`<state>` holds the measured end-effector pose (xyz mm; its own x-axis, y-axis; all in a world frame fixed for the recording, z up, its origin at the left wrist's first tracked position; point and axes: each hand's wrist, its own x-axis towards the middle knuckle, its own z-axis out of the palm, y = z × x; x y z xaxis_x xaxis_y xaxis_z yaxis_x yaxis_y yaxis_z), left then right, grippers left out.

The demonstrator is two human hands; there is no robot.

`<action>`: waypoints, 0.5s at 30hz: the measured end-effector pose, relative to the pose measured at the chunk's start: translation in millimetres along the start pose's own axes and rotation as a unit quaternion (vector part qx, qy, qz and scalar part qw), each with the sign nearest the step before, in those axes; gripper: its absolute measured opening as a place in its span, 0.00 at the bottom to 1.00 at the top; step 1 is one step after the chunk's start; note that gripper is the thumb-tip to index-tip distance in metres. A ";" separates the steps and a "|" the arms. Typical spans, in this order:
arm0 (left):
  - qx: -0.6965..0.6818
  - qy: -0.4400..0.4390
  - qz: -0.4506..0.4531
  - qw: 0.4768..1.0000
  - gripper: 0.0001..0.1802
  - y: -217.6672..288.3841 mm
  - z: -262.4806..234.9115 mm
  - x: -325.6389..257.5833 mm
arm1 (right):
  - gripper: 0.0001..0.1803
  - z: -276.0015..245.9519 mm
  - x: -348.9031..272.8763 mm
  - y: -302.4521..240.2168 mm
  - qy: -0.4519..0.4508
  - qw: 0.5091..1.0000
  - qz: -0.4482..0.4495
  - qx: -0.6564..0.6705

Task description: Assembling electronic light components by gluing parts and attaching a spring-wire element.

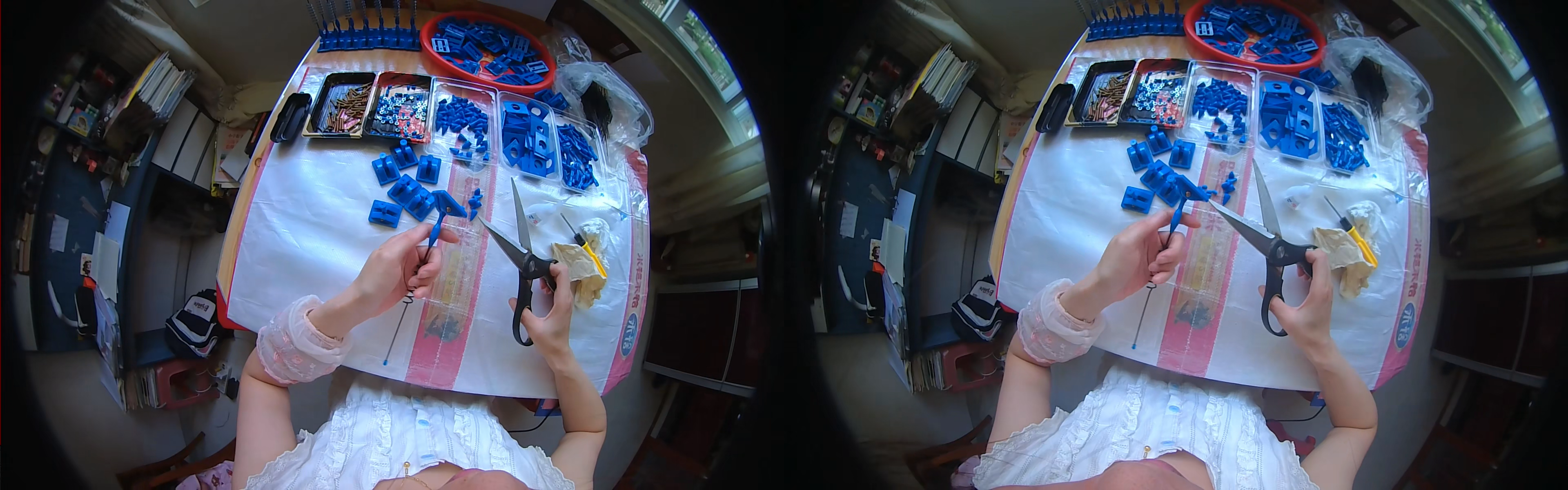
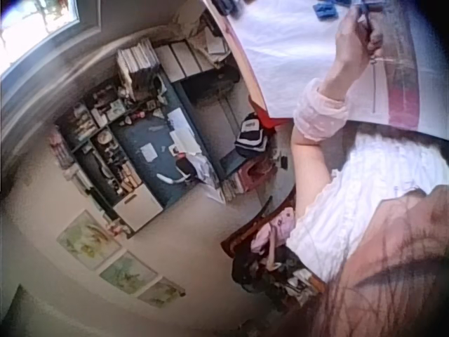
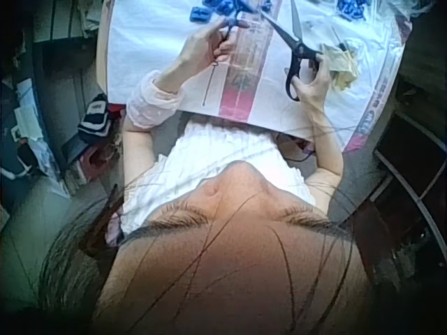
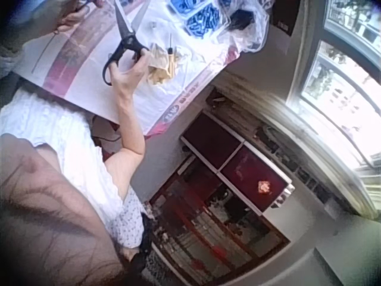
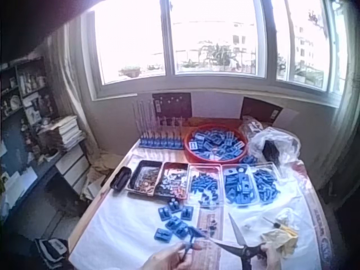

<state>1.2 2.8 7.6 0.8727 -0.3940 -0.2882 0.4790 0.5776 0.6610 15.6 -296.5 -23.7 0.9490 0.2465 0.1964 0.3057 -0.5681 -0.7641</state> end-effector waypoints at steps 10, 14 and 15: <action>-0.022 0.003 -0.042 0.999 0.20 -2.4 -5.0 2.0 | 0.37 2.0 -0.4 -0.3 0.002 1.000 0.003 0.006; -0.039 -0.012 -0.022 0.999 0.21 -5.9 2.2 2.2 | 0.37 1.3 -0.4 -0.4 0.001 1.000 0.005 0.006; -0.043 -0.012 -0.024 0.999 0.21 -6.2 3.7 1.6 | 0.37 1.1 -0.4 -0.9 0.001 1.000 0.006 0.006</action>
<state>-0.7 -4.1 5.6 0.8460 -0.4404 -0.3006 0.5283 0.6165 0.5838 14.8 -295.2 -23.8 0.9530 0.2371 0.1885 0.2928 -0.5618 -0.7737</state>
